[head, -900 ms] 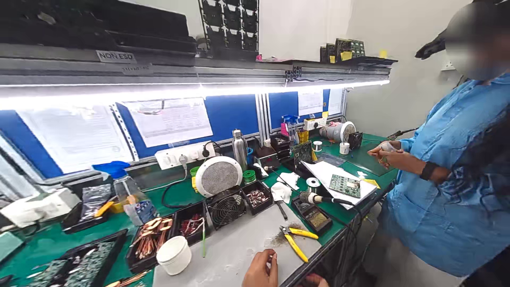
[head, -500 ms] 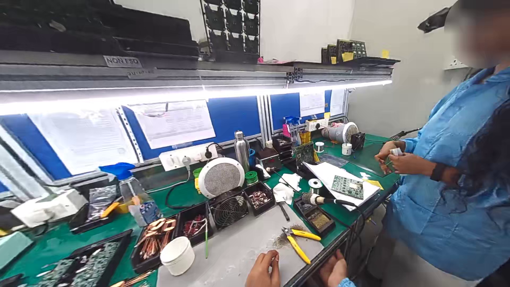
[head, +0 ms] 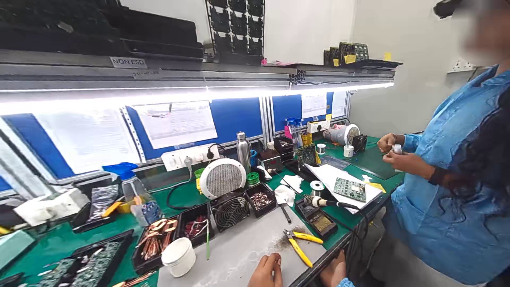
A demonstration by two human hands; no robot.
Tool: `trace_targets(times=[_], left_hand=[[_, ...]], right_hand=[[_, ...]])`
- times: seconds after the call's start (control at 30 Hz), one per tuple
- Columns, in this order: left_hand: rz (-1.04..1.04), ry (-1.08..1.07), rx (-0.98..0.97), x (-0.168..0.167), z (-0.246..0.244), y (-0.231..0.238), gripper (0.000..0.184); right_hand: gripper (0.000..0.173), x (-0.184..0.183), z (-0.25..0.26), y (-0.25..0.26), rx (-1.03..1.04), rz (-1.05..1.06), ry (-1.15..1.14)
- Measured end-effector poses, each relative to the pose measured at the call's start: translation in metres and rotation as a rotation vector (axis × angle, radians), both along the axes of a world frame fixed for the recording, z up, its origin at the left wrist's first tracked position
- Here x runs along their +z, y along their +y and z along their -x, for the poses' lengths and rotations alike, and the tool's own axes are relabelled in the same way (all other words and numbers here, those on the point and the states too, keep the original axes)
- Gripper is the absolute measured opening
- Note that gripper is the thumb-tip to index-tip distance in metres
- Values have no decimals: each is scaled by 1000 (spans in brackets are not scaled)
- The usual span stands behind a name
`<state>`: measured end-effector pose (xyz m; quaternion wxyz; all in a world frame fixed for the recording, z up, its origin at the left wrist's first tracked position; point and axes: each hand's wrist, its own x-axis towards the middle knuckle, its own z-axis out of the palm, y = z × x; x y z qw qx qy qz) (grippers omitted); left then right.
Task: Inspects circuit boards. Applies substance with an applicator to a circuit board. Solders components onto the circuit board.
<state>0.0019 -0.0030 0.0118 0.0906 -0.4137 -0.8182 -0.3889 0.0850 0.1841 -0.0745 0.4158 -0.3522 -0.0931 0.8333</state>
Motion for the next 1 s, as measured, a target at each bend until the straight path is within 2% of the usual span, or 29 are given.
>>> trace_targets(times=[0.2, 0.43, 0.53, 0.67, 0.83, 1.0], left_hand=[[42, -35, 2, 1, 0, -2, 24], [70, -29, 23, -1, 3, -1, 25], [41, -39, 43, 0, -2, 3, 24], [52, 8, 97, -3, -5, 3, 23], [-34, 116, 177, -12, -3, 8, 25], [-80, 146, 168, -15, 0, 12, 26]], right_hand=[[82, 1, 1, -3, 19, 8, -11], [80, -2, 6, -4, -12, 59, 31], [81, 3, -2, -2, 39, 33, 32], [82, 7, -9, -5, 100, 55, 34], [81, 15, -9, -3, 135, 61, -7], [80, 13, -8, -3, 143, 21, -56]])
